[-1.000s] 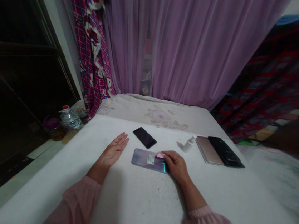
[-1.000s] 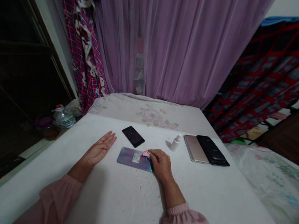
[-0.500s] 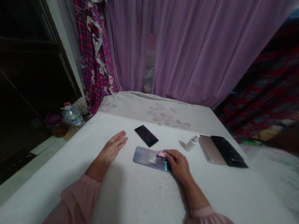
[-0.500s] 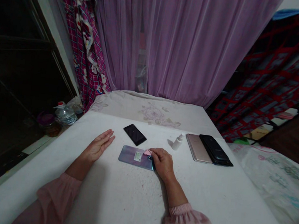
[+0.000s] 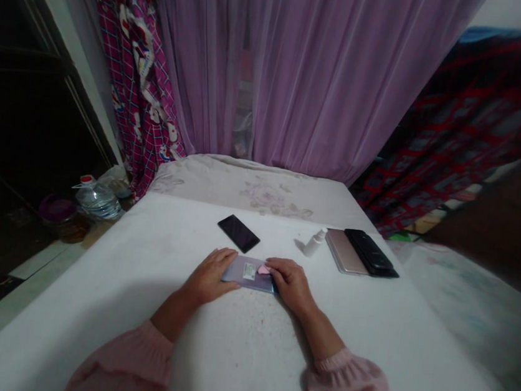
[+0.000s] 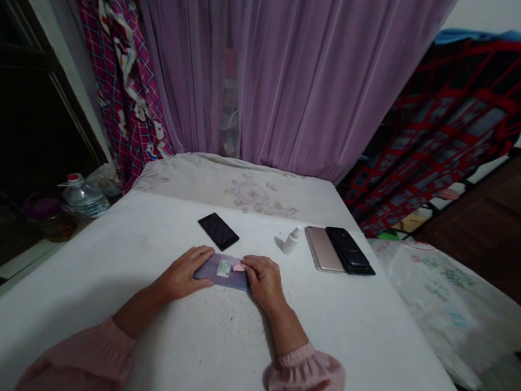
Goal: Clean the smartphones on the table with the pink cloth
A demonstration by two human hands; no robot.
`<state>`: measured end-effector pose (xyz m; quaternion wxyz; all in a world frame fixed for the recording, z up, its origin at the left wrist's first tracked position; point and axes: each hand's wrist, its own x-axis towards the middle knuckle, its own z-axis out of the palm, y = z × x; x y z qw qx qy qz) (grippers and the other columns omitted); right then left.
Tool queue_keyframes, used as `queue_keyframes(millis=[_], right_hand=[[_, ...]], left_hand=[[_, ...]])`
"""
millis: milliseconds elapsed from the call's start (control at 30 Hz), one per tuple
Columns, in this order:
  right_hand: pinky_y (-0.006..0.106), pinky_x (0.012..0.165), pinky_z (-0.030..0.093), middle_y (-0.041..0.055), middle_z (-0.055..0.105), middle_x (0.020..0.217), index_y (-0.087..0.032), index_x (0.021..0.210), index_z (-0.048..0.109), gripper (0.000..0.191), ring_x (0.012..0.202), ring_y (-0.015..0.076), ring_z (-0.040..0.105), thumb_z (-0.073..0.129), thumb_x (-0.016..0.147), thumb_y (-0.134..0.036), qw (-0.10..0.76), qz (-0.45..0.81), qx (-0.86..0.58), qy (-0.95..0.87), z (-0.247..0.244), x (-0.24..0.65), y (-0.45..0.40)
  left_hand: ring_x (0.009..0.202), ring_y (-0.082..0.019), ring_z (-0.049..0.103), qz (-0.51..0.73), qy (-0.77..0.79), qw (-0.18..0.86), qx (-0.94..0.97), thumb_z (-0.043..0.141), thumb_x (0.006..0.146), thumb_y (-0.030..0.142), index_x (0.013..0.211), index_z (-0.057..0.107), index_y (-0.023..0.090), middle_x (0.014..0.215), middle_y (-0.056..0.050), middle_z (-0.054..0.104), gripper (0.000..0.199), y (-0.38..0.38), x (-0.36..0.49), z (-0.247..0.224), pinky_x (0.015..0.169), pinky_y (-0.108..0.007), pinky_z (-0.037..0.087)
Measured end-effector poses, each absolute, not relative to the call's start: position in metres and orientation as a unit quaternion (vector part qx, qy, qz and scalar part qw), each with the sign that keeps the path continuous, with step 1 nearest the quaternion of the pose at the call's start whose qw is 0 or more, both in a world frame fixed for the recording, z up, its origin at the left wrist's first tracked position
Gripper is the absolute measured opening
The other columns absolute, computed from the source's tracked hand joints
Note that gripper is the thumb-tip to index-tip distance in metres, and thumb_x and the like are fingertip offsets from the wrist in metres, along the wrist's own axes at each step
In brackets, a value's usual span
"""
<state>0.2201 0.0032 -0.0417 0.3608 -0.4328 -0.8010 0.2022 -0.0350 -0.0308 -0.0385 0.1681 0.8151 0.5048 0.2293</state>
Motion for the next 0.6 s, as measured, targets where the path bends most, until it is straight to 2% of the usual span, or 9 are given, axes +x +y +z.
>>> queue_keyframes(millis=[133, 200, 433, 600], right_hand=[[0.042, 0.096, 0.045, 0.0083, 0.066, 0.120, -0.026, 0.092, 0.074, 0.022, 0.112, 0.0232, 0.060, 0.052, 0.088, -0.026, 0.347, 0.207, -0.414, -0.815, -0.044, 0.226, -0.009], [0.043, 0.097, 0.044, 0.0081, 0.065, 0.121, -0.027, 0.092, 0.075, 0.022, 0.115, 0.0237, 0.058, 0.053, 0.087, -0.024, 0.324, 0.207, -0.436, -0.814, -0.043, 0.226, -0.010], [0.035, 0.087, 0.046, 0.0030, 0.072, 0.095, -0.028, 0.091, 0.075, 0.023, 0.093, 0.0202, 0.063, 0.057, 0.082, -0.017, 0.278, 0.203, -0.496, -0.797, -0.031, 0.209, 0.009], [0.033, 0.081, 0.046, 0.0033, 0.072, 0.091, -0.029, 0.095, 0.074, 0.024, 0.088, 0.0208, 0.062, 0.055, 0.085, -0.020, 0.266, 0.172, -0.549, -0.774, -0.030, 0.201, 0.013]], left_hand=[[0.129, -0.031, 0.042, 0.229, 0.504, 0.164, 0.816, 0.065, 0.079, 0.046, 0.136, 0.046, 0.019, 0.137, -0.013, 0.050, 0.066, -0.030, -0.035, -0.039, 0.113, -0.049, 0.024], [0.129, -0.032, 0.041, 0.226, 0.503, 0.170, 0.817, 0.065, 0.079, 0.046, 0.136, 0.047, 0.018, 0.137, -0.014, 0.050, 0.066, -0.029, -0.035, -0.039, 0.113, -0.049, 0.024], [0.129, -0.031, 0.042, 0.231, 0.503, 0.175, 0.815, 0.064, 0.078, 0.047, 0.135, 0.048, 0.021, 0.135, -0.011, 0.052, 0.064, -0.029, -0.035, -0.037, 0.113, -0.047, 0.025], [0.128, -0.031, 0.042, 0.230, 0.511, 0.169, 0.811, 0.064, 0.078, 0.045, 0.135, 0.048, 0.021, 0.136, -0.011, 0.051, 0.064, -0.028, -0.035, -0.037, 0.113, -0.047, 0.025]])
